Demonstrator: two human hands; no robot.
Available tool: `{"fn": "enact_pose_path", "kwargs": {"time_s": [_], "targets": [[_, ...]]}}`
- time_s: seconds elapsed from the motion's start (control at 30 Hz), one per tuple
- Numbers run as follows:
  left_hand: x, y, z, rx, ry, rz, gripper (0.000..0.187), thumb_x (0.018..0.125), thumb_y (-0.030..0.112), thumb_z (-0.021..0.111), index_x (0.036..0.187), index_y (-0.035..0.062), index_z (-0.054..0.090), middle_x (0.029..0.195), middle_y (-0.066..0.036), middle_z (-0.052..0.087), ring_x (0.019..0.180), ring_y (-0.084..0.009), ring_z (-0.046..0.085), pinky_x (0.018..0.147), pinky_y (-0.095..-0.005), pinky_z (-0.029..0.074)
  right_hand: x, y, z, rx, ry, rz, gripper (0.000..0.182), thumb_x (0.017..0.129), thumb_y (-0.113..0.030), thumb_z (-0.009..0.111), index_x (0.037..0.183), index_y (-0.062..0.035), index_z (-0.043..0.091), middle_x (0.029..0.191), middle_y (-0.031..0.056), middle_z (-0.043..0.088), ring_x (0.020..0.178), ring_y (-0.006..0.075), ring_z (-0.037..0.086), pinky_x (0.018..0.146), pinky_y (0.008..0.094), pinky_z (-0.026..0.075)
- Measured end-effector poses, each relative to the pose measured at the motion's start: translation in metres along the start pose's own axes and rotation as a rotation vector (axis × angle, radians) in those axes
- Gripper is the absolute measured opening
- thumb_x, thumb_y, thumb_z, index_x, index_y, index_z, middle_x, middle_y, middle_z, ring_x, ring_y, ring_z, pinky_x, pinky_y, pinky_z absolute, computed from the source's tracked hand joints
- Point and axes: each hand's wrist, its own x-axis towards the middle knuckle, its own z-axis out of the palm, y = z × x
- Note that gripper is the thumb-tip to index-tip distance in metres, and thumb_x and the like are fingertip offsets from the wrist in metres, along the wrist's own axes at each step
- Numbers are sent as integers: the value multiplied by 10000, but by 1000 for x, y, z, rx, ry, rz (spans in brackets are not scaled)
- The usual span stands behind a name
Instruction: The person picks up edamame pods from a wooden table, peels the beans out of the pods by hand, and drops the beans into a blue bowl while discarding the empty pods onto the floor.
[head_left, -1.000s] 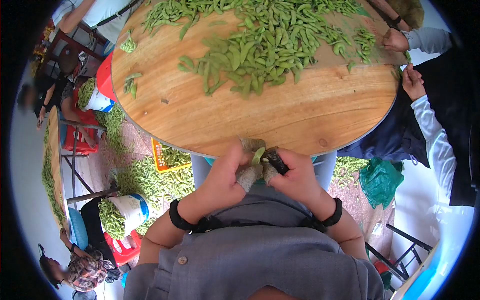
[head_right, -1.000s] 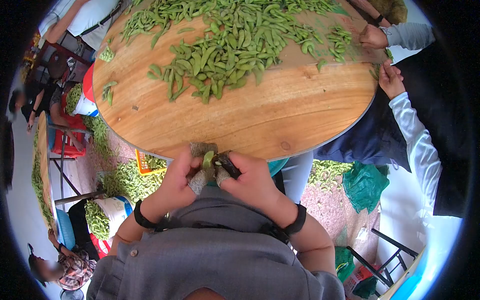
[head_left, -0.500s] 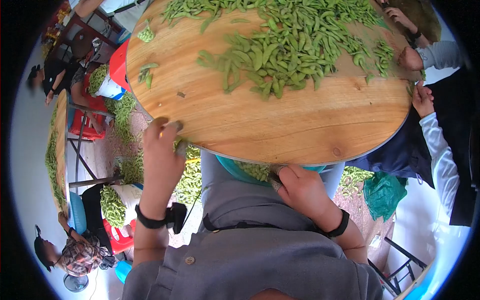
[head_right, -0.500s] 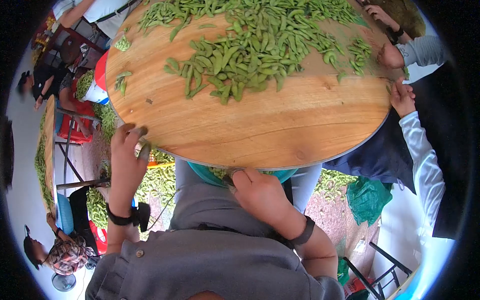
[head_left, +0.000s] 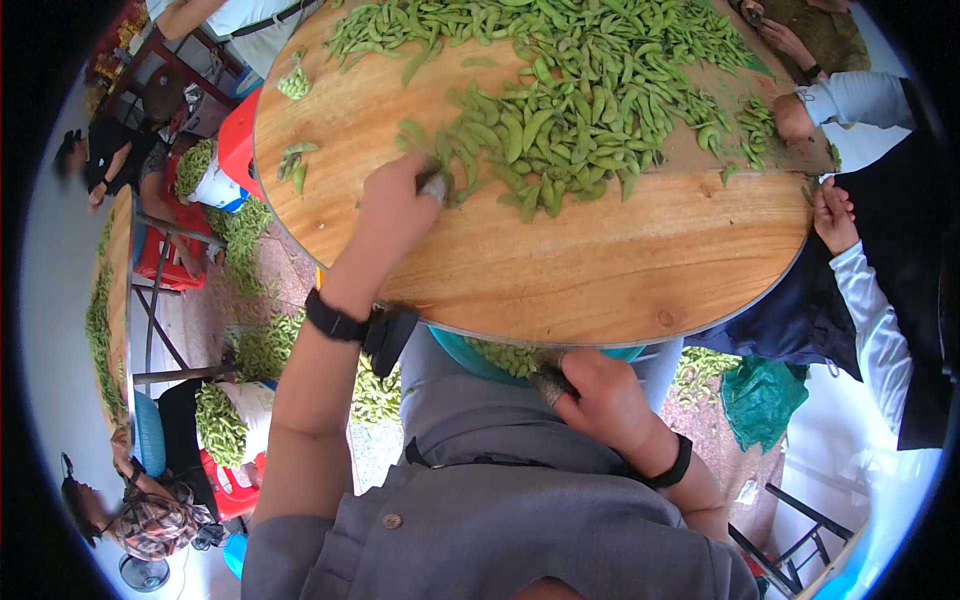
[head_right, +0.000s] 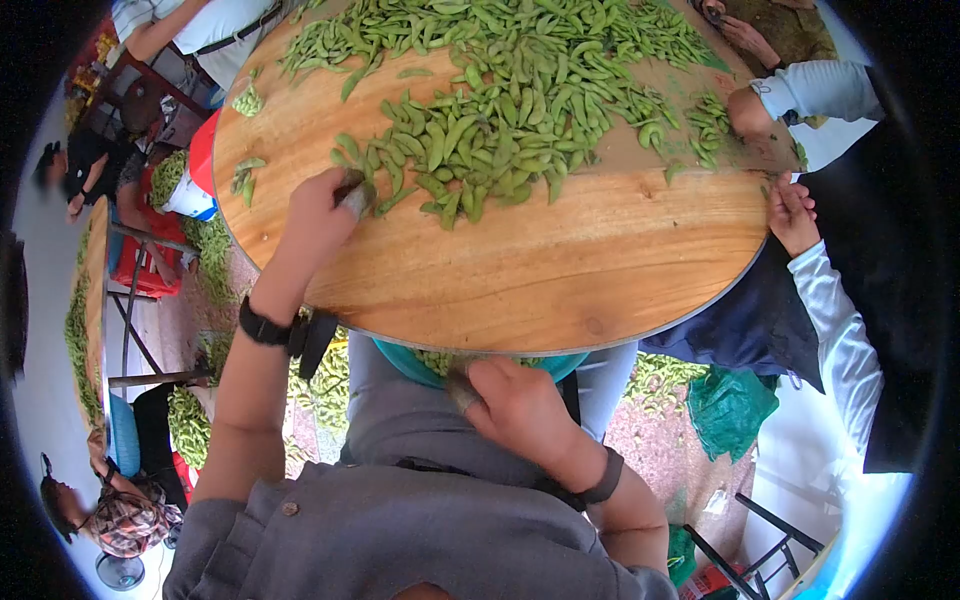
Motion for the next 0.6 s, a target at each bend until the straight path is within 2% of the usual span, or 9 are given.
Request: {"fn": "enact_pose_path", "kwargs": {"time_s": [0.03, 0.1, 0.17, 0.23, 0.27, 0.4, 0.5, 0.57, 0.6], "targets": [[-10, 7, -4, 4, -1, 2, 234, 792, 95, 602, 998, -16, 614, 855, -187, 653, 750, -340, 645, 677, -425, 516, 5, -1, -1, 57, 19, 10, 193, 738, -91, 651, 901, -30, 569, 778, 143, 597, 691, 320, 604, 568, 390, 503], [-41, 27, -9, -887, -230, -294, 229, 851, 110, 617, 1050, -2, 618, 872, -68, 659, 733, -201, 641, 647, -334, 521, 19, -1, 0, 270, 58, 161, 184, 782, -101, 642, 930, -24, 568, 753, 126, 607, 643, 278, 603, 543, 353, 495], [-71, 45, 2, -1258, -283, -411, 218, 898, 141, 614, 1075, 15, 627, 937, 6, 647, 842, -95, 612, 680, -248, 508, 35, -2, 1, 482, 98, 316, 177, 825, -112, 633, 960, -17, 568, 728, 109, 618, 595, 236, 603, 518, 317, 486], [-90, 71, 13, -1272, -291, -347, 230, 904, 132, 605, 1098, 10, 617, 957, -2, 648, 848, -95, 611, 699, -245, 510, 52, -6, -3, 1048, 60, 561, 172, 883, -147, 622, 983, -23, 558, 667, 44, 596, 518, 123, 550, 474, 237, 442], [-97, 78, 16, -1286, -293, -284, 242, 910, 123, 596, 1121, 6, 607, 978, -10, 648, 853, -96, 611, 719, -241, 511, 56, -6, -2, 1099, 68, 567, 164, 888, -125, 616, 1008, -33, 551, 668, 8, 573, 507, 58, 516, 440, 196, 409], [-116, 67, 8, -1030, -176, -193, 247, 927, 104, 563, 1147, -2, 596, 987, -20, 642, 873, -104, 611, 768, -256, 511, 47, 1, -3, 1138, 44, 600, 190, 858, -108, 648, 1006, -26, 562, 698, 13, 581, 561, 73, 524, 496, 215, 429], [-125, 38, -14, -609, 67, -167, 300, 884, 0, 526, 1176, 16, 594, 1012, -90, 638, 960, -180, 605, 821, -267, 473, 36, 7, 0, 880, 161, 481, 206, 837, -91, 664, 1007, -11, 580, 748, 5, 586, 637, 92, 520, 575, 232, 436], [-132, 12, -38, -258, 74, -105, 372, 822, -23, 557, 1188, 35, 593, 1019, -133, 584, 975, -241, 577, 833, -291, 455, 31, 8, -1, 716, 214, 370, 202, 815, -81, 679, 988, -5, 608, 783, 14, 577, 694, 105, 506, 635, 246, 430], [-138, 3, -47, -254, 72, -113, 372, 822, -23, 557, 1188, 35, 593, 1019, -133, 584, 975, -241, 577, 833, -291, 455, 29, 8, -1, 722, 207, 373, 202, 815, -81, 679, 988, -5, 608, 783, 14, 577, 694, 105, 506, 635, 246, 430]]}}
